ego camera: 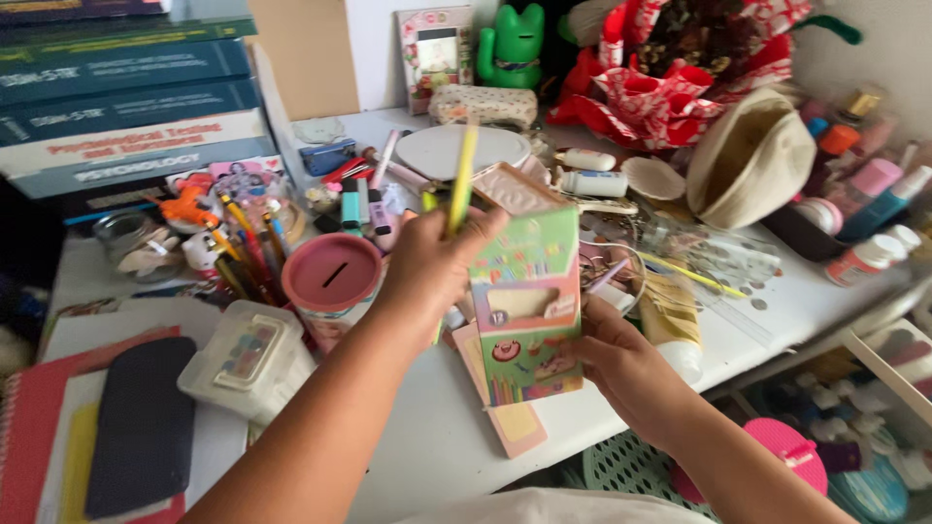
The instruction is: The person organizes a cluttered desk by picking up and placing various items into containers. They handle colored pencils, a small box, a pink piggy bank, a beige pouch, and other stationery and cosmetic items, moving them around the desk surface.
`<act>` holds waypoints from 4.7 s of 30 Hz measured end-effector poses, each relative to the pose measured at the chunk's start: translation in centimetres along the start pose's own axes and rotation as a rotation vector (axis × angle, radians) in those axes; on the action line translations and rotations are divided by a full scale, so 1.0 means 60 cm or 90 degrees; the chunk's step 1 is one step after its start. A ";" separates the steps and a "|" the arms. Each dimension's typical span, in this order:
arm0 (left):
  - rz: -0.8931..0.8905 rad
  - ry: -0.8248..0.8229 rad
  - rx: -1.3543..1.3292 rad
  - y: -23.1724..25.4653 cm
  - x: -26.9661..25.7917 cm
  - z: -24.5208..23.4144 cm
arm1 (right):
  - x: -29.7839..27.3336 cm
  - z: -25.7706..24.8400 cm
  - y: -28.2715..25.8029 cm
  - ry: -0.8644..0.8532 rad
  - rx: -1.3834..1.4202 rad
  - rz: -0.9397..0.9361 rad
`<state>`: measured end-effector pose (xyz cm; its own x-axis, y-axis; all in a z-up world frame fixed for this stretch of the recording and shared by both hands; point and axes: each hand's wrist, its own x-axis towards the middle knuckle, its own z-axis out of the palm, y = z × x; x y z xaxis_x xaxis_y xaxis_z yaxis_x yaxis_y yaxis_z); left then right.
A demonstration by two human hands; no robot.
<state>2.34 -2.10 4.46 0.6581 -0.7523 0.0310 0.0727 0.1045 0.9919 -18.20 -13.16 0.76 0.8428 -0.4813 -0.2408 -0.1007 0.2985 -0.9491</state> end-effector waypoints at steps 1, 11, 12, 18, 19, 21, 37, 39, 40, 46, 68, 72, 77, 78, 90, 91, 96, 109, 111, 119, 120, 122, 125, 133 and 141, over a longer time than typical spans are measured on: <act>0.048 0.000 0.079 -0.003 -0.003 -0.003 | 0.005 0.003 0.001 -0.002 -0.074 -0.041; 0.110 -0.067 0.239 -0.011 -0.045 -0.041 | 0.062 0.025 -0.066 -0.071 -0.390 -0.241; 0.111 -0.064 0.234 -0.007 -0.048 -0.039 | 0.067 0.034 -0.069 -0.094 -0.397 -0.252; 0.083 -0.044 0.211 0.005 -0.054 -0.046 | 0.086 0.034 -0.077 -0.155 -0.331 -0.204; 0.064 -0.039 0.210 0.002 -0.057 -0.046 | 0.088 0.029 -0.075 -0.176 -0.308 -0.219; 0.025 -0.028 0.206 -0.006 -0.068 -0.048 | 0.094 0.025 -0.074 -0.219 -0.262 -0.249; 0.021 0.191 0.121 0.035 -0.079 -0.053 | 0.051 0.064 -0.095 -0.348 -0.590 -0.542; 0.104 0.184 -0.058 0.057 -0.068 -0.047 | 0.035 0.071 -0.094 -0.383 -0.606 -0.551; 0.146 0.163 -0.092 0.066 -0.065 -0.044 | 0.031 0.075 -0.092 -0.382 -0.607 -0.562; 0.171 0.069 -0.188 0.052 -0.081 -0.010 | 0.018 0.077 -0.067 -0.331 -0.541 -0.616; 0.011 -0.112 0.072 -0.022 -0.157 -0.030 | -0.016 0.070 -0.004 -0.066 -0.514 -0.569; 0.108 -0.117 0.087 -0.048 -0.147 -0.029 | -0.013 0.067 -0.005 -0.079 -0.537 -0.565; 0.158 -0.147 0.092 -0.064 -0.133 -0.024 | -0.011 0.061 -0.008 -0.189 -0.317 -0.367; 0.164 -0.161 0.082 -0.061 -0.130 -0.026 | -0.011 0.060 -0.010 -0.188 -0.325 -0.361; 0.065 -0.184 0.340 -0.074 -0.108 -0.045 | 0.024 0.089 -0.068 -0.110 -0.344 -0.229; 0.016 -0.190 0.275 -0.074 -0.112 -0.045 | 0.025 0.092 -0.066 -0.128 -0.332 -0.225; -0.056 -0.199 0.245 -0.062 -0.119 -0.048 | 0.030 0.097 -0.066 -0.131 -0.390 -0.244; 0.128 -0.128 0.408 -0.049 -0.139 -0.107 | 0.026 0.059 -0.081 0.005 -0.564 -0.442; 0.153 -0.099 0.433 -0.052 -0.141 -0.103 | 0.031 0.056 -0.080 0.007 -0.598 -0.497; 0.213 -0.038 0.442 -0.060 -0.139 -0.094 | 0.066 0.060 -0.075 0.008 -0.510 -0.262; 0.248 -0.032 0.453 -0.061 -0.138 -0.094 | 0.068 0.060 -0.077 0.015 -0.534 -0.245; 0.257 -0.025 0.459 -0.060 -0.139 -0.094 | 0.064 0.060 -0.081 0.018 -0.506 -0.255; 0.268 -0.016 0.474 -0.058 -0.146 -0.094 | 0.062 0.062 -0.087 -0.006 -0.542 -0.379; 0.251 -0.004 0.451 -0.058 -0.167 -0.094 | 0.080 0.094 -0.097 -0.023 -0.619 -0.154; 0.225 0.003 0.486 -0.054 -0.166 -0.093 | 0.070 0.084 -0.101 -0.042 -0.509 -0.104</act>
<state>-0.30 8.68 0.28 0.5502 -0.7549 0.3569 -0.6643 -0.1368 0.7348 -11.41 -12.85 6.52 0.9060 -0.4116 -0.0986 -0.3001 -0.4605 -0.8354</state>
